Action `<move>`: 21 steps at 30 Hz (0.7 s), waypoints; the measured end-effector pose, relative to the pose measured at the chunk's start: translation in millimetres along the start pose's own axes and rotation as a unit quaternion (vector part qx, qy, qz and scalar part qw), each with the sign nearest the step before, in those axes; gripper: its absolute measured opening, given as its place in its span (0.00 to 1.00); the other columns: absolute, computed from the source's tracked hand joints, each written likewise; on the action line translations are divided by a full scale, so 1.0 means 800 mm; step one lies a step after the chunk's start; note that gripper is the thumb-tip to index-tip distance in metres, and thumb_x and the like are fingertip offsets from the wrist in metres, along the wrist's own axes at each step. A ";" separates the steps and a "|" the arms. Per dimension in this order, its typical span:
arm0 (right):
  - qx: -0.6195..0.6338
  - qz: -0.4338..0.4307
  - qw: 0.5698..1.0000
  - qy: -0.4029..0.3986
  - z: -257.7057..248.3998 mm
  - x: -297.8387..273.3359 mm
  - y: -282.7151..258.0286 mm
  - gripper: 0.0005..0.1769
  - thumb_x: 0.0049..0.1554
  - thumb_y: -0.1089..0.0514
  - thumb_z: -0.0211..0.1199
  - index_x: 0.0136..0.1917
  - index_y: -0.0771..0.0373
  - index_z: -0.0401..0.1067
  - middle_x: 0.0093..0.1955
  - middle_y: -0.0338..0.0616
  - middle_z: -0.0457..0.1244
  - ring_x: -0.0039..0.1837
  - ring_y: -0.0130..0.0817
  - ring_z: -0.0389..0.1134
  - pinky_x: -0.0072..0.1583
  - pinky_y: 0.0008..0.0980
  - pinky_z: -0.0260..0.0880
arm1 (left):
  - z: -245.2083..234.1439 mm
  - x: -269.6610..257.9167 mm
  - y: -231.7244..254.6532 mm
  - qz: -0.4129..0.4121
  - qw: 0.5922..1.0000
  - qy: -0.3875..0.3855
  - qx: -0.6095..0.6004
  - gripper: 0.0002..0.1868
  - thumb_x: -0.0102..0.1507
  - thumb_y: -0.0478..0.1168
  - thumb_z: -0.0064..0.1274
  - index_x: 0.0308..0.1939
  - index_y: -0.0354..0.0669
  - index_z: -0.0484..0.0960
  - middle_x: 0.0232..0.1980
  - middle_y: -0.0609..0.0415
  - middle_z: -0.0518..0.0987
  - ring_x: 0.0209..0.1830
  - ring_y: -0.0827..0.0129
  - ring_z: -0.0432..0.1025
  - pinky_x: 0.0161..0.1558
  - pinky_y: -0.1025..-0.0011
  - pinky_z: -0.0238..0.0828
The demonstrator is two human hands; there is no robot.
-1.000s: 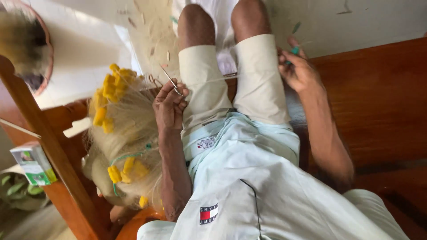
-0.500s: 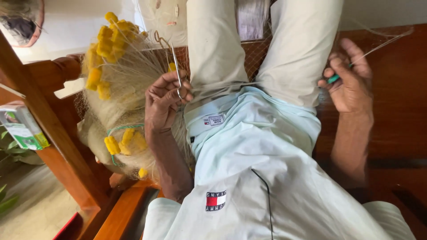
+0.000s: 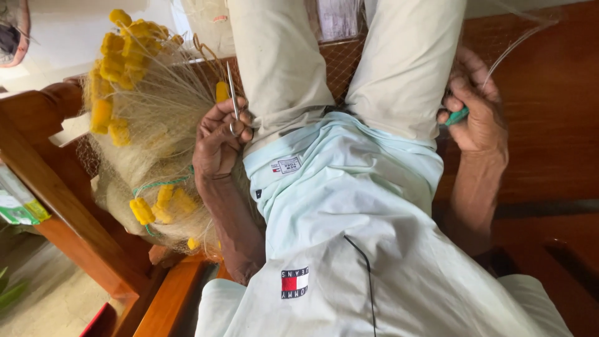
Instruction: Repairing a fishing net by threading line through the mesh using a net needle.
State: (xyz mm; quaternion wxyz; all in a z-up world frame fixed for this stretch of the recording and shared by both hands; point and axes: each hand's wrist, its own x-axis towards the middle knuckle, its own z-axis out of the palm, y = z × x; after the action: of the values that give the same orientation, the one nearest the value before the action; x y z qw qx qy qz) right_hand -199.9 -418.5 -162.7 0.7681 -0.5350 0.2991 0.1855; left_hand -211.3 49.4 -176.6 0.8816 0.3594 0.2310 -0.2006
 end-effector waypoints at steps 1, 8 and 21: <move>0.001 -0.002 1.000 0.001 -0.006 -0.002 0.002 0.30 0.67 0.55 0.64 0.81 0.46 0.66 0.42 0.20 0.56 0.37 0.08 0.56 0.35 0.15 0.64 | -0.001 0.001 0.001 0.000 1.000 -0.003 0.001 0.21 0.65 0.28 0.60 0.63 0.27 0.79 0.43 0.47 0.82 0.35 0.68 0.77 0.39 0.78 0.79; 0.130 -0.042 0.979 -0.154 -0.026 -0.012 0.013 0.42 0.68 0.50 0.68 0.90 0.46 0.55 0.57 0.28 0.63 0.38 0.09 0.53 0.37 0.11 0.66 | -0.027 -0.007 -0.009 0.086 0.986 -0.133 -0.044 0.24 0.65 0.26 0.63 0.64 0.25 0.76 0.45 0.42 0.82 0.37 0.64 0.78 0.37 0.75 0.83; 0.429 -0.053 0.848 -0.305 0.020 -0.032 -0.129 0.50 0.70 0.68 0.67 0.97 0.49 0.50 0.72 0.50 0.67 0.56 0.32 0.69 0.66 0.45 0.80 | 0.032 -0.006 0.090 0.189 0.891 -0.298 -0.287 0.32 0.72 0.17 0.42 0.82 0.26 0.69 0.79 0.35 0.77 0.73 0.52 0.79 0.68 0.67 0.86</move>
State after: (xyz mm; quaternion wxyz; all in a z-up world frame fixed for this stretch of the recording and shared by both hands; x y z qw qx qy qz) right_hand -152.7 -440.0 -68.3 0.9824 -0.0833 0.0709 0.1516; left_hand -171.1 79.1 -118.7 0.9950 0.0509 -0.0674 -0.0527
